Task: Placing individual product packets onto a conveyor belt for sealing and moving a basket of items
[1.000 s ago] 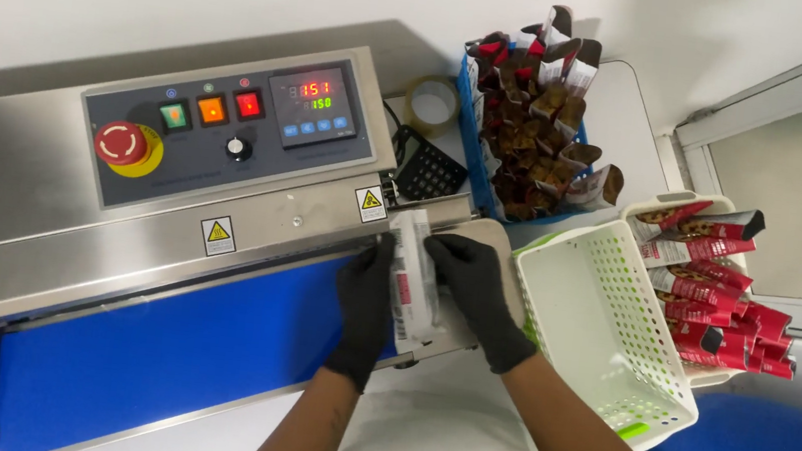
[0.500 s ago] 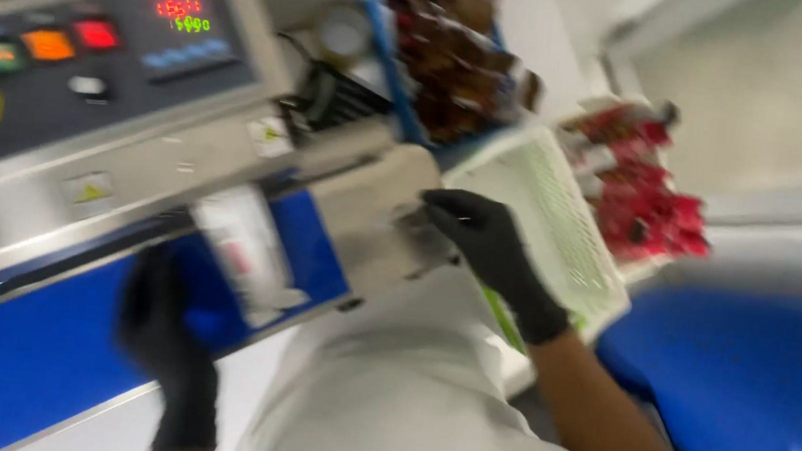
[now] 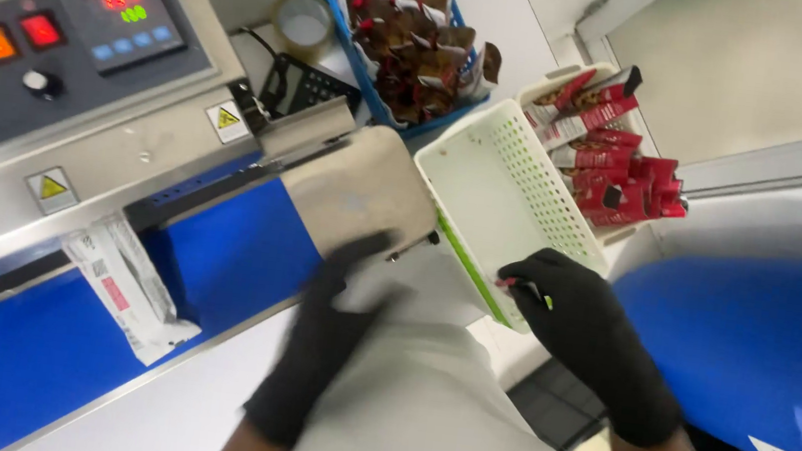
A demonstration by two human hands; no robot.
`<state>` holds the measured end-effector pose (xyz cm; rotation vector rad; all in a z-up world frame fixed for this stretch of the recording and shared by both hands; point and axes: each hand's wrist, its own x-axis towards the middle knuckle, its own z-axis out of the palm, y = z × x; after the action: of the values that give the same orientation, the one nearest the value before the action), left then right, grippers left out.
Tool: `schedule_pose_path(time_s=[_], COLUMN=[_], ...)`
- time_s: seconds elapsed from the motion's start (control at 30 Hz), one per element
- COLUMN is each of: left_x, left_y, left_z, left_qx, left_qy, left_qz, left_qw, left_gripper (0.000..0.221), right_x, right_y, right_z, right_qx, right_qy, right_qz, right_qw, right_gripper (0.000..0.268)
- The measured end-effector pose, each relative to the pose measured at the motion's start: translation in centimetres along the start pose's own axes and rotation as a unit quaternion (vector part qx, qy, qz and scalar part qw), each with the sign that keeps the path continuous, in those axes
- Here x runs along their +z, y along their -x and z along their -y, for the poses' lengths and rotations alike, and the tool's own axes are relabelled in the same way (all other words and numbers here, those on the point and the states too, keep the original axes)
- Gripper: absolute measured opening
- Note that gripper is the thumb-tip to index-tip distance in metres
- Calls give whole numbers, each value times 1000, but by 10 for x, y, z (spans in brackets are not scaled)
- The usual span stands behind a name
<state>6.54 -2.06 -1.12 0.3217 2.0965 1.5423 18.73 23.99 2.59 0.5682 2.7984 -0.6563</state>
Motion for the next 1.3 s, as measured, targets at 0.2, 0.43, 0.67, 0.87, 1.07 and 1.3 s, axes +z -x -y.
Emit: schedule_pose_path(time_s=[0.2,0.43,0.67,0.87,1.07,1.3], left_x=[27,-9,-40,-43,-29,-19], left_y=[-34,-44,-59,-56,-68,-92], left_z=[-6,-33,-54,-73,-31,8], left_qx=[309,54,-167,-146,-170,-194], left_qy=[-126,200,478,386,400,384], left_qz=[0,-169,-146,-255,-274,-288], left_qw=[943,964,850,875,858,855], left_gripper=[71,55,23,30,23,27], right_x=[-64,-20,25,34,39,78], right_y=[-13,-75,-96,-99,-117,-158], right_z=[111,148,162,169,166,146], right_qx=[-220,-169,-16,42,59,110], right_qy=[-208,-325,-431,-498,-497,-450], right_qz=[-52,137,205,175,76,-19], right_qw=[952,920,878,848,862,886], right_gripper=[20,98,25,31,49,25])
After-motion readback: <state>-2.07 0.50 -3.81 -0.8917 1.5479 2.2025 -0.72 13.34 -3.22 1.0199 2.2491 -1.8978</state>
